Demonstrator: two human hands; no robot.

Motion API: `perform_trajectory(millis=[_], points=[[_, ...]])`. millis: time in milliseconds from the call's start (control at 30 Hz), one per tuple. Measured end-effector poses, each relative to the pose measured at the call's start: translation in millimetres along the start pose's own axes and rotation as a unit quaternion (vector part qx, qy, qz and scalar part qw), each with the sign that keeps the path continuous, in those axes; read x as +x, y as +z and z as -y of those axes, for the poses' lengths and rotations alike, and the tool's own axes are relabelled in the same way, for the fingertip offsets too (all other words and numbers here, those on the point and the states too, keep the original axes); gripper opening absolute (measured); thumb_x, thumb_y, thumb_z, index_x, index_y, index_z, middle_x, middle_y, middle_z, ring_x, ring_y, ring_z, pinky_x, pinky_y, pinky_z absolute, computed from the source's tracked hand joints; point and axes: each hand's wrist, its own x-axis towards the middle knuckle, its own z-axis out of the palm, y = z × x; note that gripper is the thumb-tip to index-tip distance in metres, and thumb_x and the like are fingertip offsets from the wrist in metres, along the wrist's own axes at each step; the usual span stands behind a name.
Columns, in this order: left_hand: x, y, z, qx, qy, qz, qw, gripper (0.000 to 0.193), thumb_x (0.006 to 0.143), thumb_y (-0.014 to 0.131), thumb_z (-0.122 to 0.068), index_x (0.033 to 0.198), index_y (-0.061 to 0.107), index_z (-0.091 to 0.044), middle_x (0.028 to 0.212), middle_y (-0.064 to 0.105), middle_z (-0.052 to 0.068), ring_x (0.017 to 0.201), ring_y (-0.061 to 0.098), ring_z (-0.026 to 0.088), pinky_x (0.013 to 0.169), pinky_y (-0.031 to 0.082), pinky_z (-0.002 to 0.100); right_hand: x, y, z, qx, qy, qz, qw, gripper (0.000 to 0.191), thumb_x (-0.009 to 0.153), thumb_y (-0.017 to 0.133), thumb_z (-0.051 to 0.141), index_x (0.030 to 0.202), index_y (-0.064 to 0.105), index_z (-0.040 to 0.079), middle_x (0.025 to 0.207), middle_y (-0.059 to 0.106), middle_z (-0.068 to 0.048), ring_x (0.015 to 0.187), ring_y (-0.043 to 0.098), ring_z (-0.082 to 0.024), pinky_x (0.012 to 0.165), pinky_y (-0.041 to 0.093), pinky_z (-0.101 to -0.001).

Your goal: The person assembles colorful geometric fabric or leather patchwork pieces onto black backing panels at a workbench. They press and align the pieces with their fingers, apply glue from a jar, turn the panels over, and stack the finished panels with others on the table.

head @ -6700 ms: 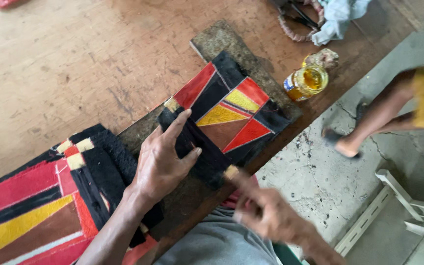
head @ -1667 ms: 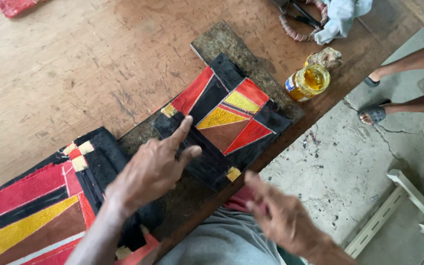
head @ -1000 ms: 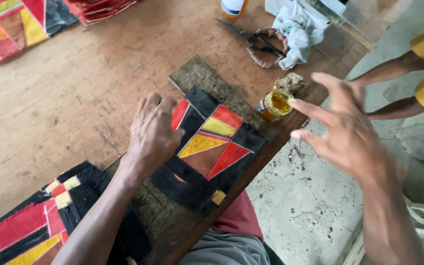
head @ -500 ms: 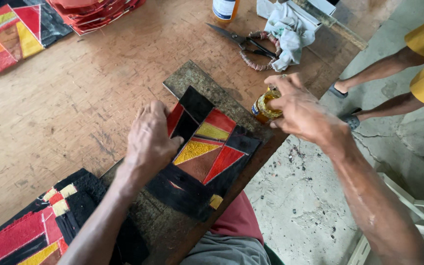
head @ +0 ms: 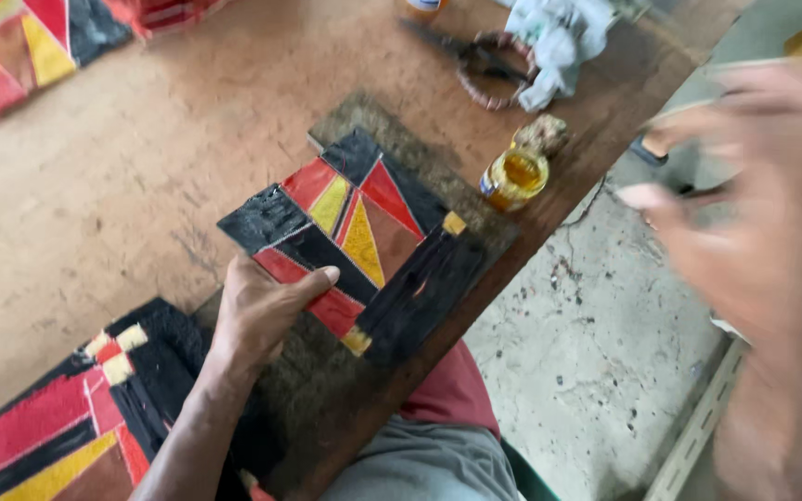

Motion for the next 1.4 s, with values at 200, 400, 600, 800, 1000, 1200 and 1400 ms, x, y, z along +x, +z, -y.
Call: perform_trajectory(millis=[200, 400, 600, 800, 1000, 1200, 1400], points=[[-6, -5, 9, 0.152, 0.062, -0.015, 0.986, 0.035, 0.076, 0.083, -0.009, 0.107, 0.071, -0.001, 0.097, 0.080, 0.008, 0.085, 0.076, 0.013, 0.080, 0.062, 0.030, -61, 30, 3, 0.502, 0.065, 0.112, 0.855, 0.079, 0.087, 0.084, 0.013, 0.152, 0.040, 0.001, 0.109, 0.065, -0.014, 0.092, 0.064, -0.019, 0.079, 0.057, -0.0297], [-12, -7, 11, 0.213, 0.102, -0.025, 0.971, 0.040, 0.076, 0.084, -0.011, 0.112, 0.070, -0.002, 0.101, 0.080, 0.008, 0.091, 0.076, 0.014, 0.085, 0.059, 0.031, -83, 101, 9, 0.667, 0.195, 0.295, 0.656, 0.103, 0.084, 0.084, 0.013, 0.165, 0.020, 0.005, 0.099, 0.069, -0.016, 0.084, 0.067, -0.018, 0.073, 0.061, -0.0305], [-11, -9, 15, 0.145, 0.087, -0.009, 0.986, 0.044, 0.076, 0.081, -0.009, 0.117, 0.066, -0.002, 0.104, 0.079, 0.006, 0.094, 0.074, 0.013, 0.086, 0.060, 0.030, -83, 109, 9, 0.686, 0.247, 0.306, 0.612, 0.105, 0.080, 0.084, 0.012, 0.164, 0.022, 0.006, 0.098, 0.069, -0.014, 0.078, 0.067, -0.017, 0.071, 0.059, -0.0289], [-4, -20, 14, -0.006, 0.010, 0.046, 0.999, 0.045, 0.086, 0.074, -0.026, 0.124, 0.066, -0.004, 0.112, 0.077, 0.008, 0.097, 0.073, 0.017, 0.085, 0.063, 0.039, -81, 105, 7, 0.693, 0.231, 0.302, 0.613, 0.107, 0.081, 0.084, 0.016, 0.167, 0.020, 0.006, 0.097, 0.068, -0.012, 0.076, 0.063, -0.016, 0.068, 0.054, -0.0283], [20, -41, 36, -0.288, -0.153, 0.027, 0.945, 0.053, 0.098, 0.047, -0.048, 0.121, 0.066, -0.005, 0.117, 0.075, 0.016, 0.099, 0.074, 0.030, 0.083, 0.062, 0.052, -87, 94, 8, 0.705, 0.194, 0.290, 0.617, 0.107, 0.082, 0.085, 0.016, 0.168, 0.020, 0.008, 0.095, 0.068, -0.014, 0.075, 0.063, -0.017, 0.065, 0.055, -0.0296], [30, -48, 67, -0.329, -0.151, 0.000, 0.932, 0.058, 0.112, 0.047, -0.049, 0.081, 0.038, 0.000, 0.109, 0.069, 0.027, 0.092, 0.073, 0.039, 0.086, 0.061, 0.064, -97, 81, -2, 0.786, 0.156, 0.246, 0.545, 0.105, 0.089, 0.085, 0.014, 0.172, 0.021, 0.006, 0.097, 0.068, -0.019, 0.078, 0.060, -0.021, 0.066, 0.051, -0.0319], [21, -49, 55, -0.327, -0.140, 0.028, 0.934, 0.038, 0.105, 0.047, -0.037, 0.114, 0.059, -0.003, 0.109, 0.073, 0.015, 0.092, 0.074, 0.029, 0.087, 0.060, 0.057, -104, 78, -5, 0.770, 0.165, 0.232, 0.570, 0.110, 0.084, 0.087, 0.018, 0.172, 0.023, 0.005, 0.092, 0.067, -0.020, 0.076, 0.059, -0.024, 0.066, 0.050, -0.0331]])
